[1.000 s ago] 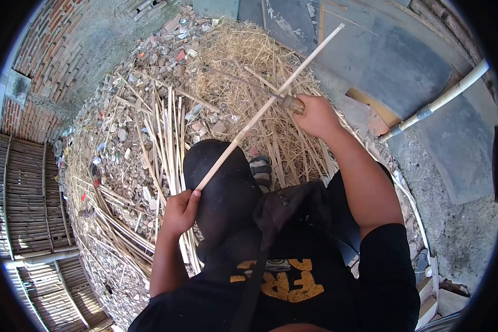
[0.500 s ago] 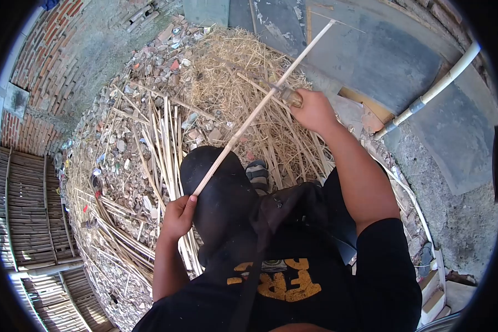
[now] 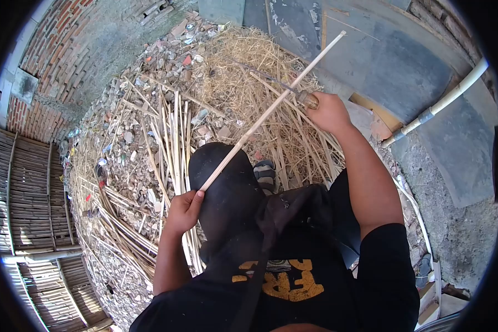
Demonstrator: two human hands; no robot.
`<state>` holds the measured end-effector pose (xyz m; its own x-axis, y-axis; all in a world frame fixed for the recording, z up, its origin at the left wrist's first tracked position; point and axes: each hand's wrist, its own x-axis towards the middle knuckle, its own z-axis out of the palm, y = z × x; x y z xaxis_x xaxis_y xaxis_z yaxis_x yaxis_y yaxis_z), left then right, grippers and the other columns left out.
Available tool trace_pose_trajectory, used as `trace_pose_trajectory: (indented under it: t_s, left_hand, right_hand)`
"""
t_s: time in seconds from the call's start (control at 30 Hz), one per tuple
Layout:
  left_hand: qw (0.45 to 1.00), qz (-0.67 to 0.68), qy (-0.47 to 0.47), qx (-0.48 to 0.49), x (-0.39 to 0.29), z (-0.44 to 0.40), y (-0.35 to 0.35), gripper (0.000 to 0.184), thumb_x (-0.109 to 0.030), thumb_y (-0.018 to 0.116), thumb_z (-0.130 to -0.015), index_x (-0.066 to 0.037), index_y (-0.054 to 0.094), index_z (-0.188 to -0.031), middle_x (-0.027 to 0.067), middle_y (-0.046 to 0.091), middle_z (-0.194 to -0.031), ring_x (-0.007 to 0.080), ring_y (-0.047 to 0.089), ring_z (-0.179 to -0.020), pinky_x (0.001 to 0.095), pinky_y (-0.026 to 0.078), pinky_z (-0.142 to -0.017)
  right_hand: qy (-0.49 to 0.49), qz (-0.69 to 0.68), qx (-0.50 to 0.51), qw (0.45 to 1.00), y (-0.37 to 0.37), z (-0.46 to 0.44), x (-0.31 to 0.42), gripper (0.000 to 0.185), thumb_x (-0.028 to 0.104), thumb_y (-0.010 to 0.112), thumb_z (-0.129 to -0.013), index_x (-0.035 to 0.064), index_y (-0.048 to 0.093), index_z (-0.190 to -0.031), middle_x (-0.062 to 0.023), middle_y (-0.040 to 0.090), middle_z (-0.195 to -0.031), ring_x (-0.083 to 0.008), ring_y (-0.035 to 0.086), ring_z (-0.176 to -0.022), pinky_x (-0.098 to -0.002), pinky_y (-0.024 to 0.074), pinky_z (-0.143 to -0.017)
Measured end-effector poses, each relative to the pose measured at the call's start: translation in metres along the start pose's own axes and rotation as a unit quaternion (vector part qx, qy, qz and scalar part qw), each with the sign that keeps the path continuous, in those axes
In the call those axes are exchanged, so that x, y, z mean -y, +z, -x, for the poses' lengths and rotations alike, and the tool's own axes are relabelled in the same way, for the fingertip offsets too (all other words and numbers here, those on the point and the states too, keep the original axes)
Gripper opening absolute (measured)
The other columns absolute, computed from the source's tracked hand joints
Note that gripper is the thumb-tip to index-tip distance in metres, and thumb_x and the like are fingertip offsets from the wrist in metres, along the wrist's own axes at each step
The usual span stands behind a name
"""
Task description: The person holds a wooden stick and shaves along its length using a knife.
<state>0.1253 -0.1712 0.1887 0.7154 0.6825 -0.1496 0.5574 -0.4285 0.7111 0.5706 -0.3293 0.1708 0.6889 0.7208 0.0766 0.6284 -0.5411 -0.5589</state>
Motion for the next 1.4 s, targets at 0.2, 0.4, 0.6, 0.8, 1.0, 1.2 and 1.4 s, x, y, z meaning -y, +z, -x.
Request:
trace_pose_trajectory:
  t_s: [0.2,0.4,0.6,0.8,1.0,1.2,1.4]
  left_hand:
    - [1.000,-0.003,-0.020,0.006,0.001,-0.002,0.002,0.051,-0.035,0.059,-0.108,0.002,0.060,-0.073,0.0063,0.047,-0.055,0.0121,0.042,-0.056,0.0362,0.038,-0.053]
    - [1.000,0.011,-0.018,0.005,-0.003,-0.001,0.001,0.052,-0.035,0.059,-0.108,0.002,0.058,-0.072,0.0036,0.045,-0.055,0.0104,0.041,-0.058,0.0354,0.037,-0.053]
    - [0.999,0.033,-0.013,0.004,0.003,-0.003,0.004,0.051,-0.032,0.060,-0.108,0.000,0.057,-0.069,-0.0001,0.043,-0.055,0.0076,0.038,-0.058,0.0340,0.033,-0.050]
    - [0.998,0.048,0.028,-0.001,0.012,-0.001,0.005,0.050,-0.032,0.060,-0.109,0.001,0.057,-0.071,-0.0006,0.044,-0.056,0.0074,0.038,-0.058,0.0338,0.033,-0.050]
    - [0.999,0.030,-0.008,0.021,0.008,-0.001,-0.002,0.050,-0.033,0.058,-0.110,0.001,0.059,-0.073,-0.0007,0.045,-0.057,0.0074,0.039,-0.059,0.0328,0.035,-0.052]
    - [0.997,0.073,-0.017,0.035,0.009,-0.004,0.002,0.049,-0.032,0.058,-0.110,0.000,0.059,-0.073,-0.0014,0.045,-0.058,0.0074,0.039,-0.061,0.0313,0.036,-0.053]
    - [0.999,0.032,0.019,0.005,0.009,-0.003,0.002,0.049,-0.032,0.059,-0.109,0.000,0.059,-0.072,0.0002,0.044,-0.057,0.0079,0.039,-0.059,0.0331,0.035,-0.051]
  right_hand:
    - [0.008,-0.030,-0.021,0.999,-0.015,0.012,0.015,0.041,0.038,0.077,-0.086,0.0054,0.072,-0.110,-0.0219,0.072,-0.087,-0.0417,0.071,-0.084,-0.0491,0.0545,-0.076]
    - [-0.023,0.018,-0.001,1.000,-0.018,0.011,0.013,0.035,0.036,0.074,-0.085,0.0097,0.071,-0.107,-0.0185,0.073,-0.084,-0.0404,0.072,-0.085,-0.0523,0.0562,-0.078]
    - [-0.127,0.027,0.006,0.992,-0.019,0.031,0.039,0.028,0.030,0.073,-0.085,0.0072,0.068,-0.100,-0.0191,0.071,-0.083,-0.0432,0.069,-0.082,-0.0521,0.0535,-0.073]
    - [-0.004,-0.033,0.070,0.997,-0.018,0.011,0.013,0.030,0.024,0.070,-0.082,0.0091,0.070,-0.108,-0.0180,0.074,-0.095,-0.0400,0.071,-0.090,-0.0513,0.0566,-0.082]
    - [-0.027,-0.021,-0.010,0.999,-0.006,0.005,0.002,0.032,0.025,0.074,-0.081,0.0058,0.071,-0.107,-0.0213,0.073,-0.090,-0.0424,0.070,-0.086,-0.0492,0.0549,-0.078]
    - [-0.155,0.071,0.080,0.982,-0.019,0.036,0.051,0.024,0.022,0.071,-0.081,0.0125,0.071,-0.103,-0.0164,0.073,-0.092,-0.0404,0.071,-0.090,-0.0501,0.0567,-0.081]
    - [0.017,-0.063,0.050,0.997,-0.001,-0.008,-0.004,0.032,0.022,0.070,-0.081,0.0095,0.073,-0.110,-0.0182,0.074,-0.099,-0.0388,0.071,-0.094,-0.0473,0.0567,-0.086]
